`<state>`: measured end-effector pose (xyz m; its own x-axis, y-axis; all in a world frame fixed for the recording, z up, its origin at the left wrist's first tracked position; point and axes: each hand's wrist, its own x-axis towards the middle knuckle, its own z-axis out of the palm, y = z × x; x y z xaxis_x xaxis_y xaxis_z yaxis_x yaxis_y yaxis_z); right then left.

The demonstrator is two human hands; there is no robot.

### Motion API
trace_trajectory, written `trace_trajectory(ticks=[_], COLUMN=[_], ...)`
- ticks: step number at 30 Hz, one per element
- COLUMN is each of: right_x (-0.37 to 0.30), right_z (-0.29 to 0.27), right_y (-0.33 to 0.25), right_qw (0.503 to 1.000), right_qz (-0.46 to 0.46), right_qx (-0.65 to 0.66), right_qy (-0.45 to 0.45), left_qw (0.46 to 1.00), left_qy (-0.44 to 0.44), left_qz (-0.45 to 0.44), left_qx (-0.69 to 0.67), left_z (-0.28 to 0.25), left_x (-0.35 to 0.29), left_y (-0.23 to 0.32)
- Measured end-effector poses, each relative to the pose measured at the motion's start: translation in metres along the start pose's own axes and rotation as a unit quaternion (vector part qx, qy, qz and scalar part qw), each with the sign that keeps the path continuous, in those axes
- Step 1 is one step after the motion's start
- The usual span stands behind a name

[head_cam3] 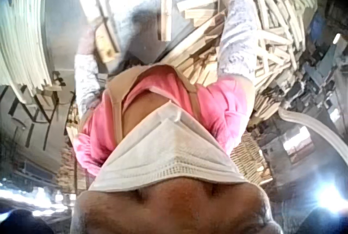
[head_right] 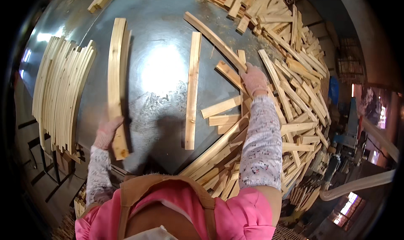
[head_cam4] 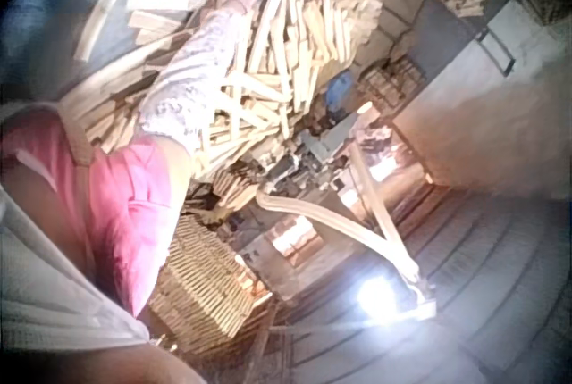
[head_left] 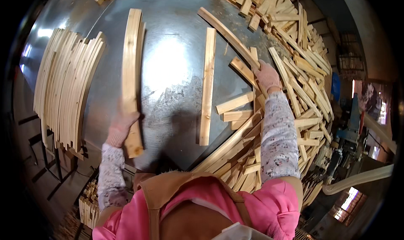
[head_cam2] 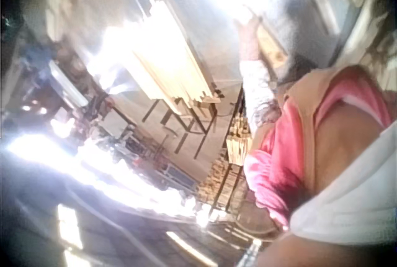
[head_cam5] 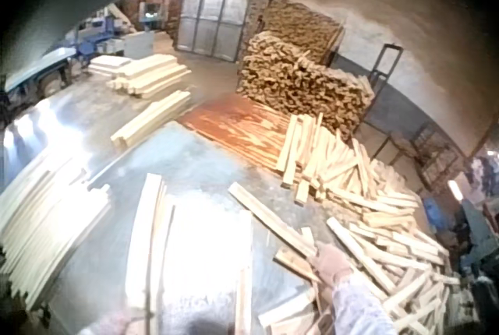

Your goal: The person sorts wooden slats on a metal table, picking them up from a disorganized pile and arranging them into neat stacks. The person handles the wood by hand, repeatedly moving pieces from the right side of the table to the left side to create organized piles.

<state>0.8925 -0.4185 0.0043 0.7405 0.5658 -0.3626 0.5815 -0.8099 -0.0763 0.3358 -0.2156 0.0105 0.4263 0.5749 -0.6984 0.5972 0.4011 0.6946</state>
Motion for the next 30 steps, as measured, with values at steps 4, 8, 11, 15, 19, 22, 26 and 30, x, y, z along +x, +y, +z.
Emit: trace_trajectory(ticks=[4, 8, 11, 15, 19, 22, 26, 30], right_x=[-0.018, -0.078, -0.122, -0.167, -0.208, -0.226, -0.182, -0.185], right_z=[-0.005, -0.033, 0.005, 0.032, 0.036, 0.025, 0.082, 0.127], right_y=[-0.005, -0.074, -0.079, -0.136, -0.203, -0.252, -0.209, -0.187], right_qw=[0.979, 0.834, 0.658, 0.566, 0.546, 0.564, 0.830, 0.991], right_qz=[-0.034, -0.001, -0.041, -0.019, -0.044, -0.049, -0.193, -0.056], right_qx=[0.194, 0.526, 0.694, 0.688, 0.641, 0.576, 0.450, 0.033], right_qy=[0.058, -0.167, -0.290, -0.454, -0.538, -0.589, -0.266, 0.118], left_qw=[0.826, 0.733, 0.799, 0.745, 0.658, 0.579, 0.675, 0.812], left_qy=[0.269, 0.408, 0.357, 0.347, 0.253, 0.225, 0.038, 0.089], left_qz=[-0.125, -0.061, 0.038, 0.352, 0.472, 0.536, 0.250, 0.166], left_qx=[0.480, 0.542, 0.483, 0.448, 0.530, 0.571, 0.693, 0.553], left_z=[-0.071, -0.151, -0.137, -0.110, -0.101, -0.134, -0.177, -0.197], left_x=[-0.034, -0.035, -0.033, 0.011, 0.014, 0.040, 0.010, 0.004], left_y=[-0.007, -0.105, -0.060, -0.031, 0.060, 0.062, 0.112, 0.077])
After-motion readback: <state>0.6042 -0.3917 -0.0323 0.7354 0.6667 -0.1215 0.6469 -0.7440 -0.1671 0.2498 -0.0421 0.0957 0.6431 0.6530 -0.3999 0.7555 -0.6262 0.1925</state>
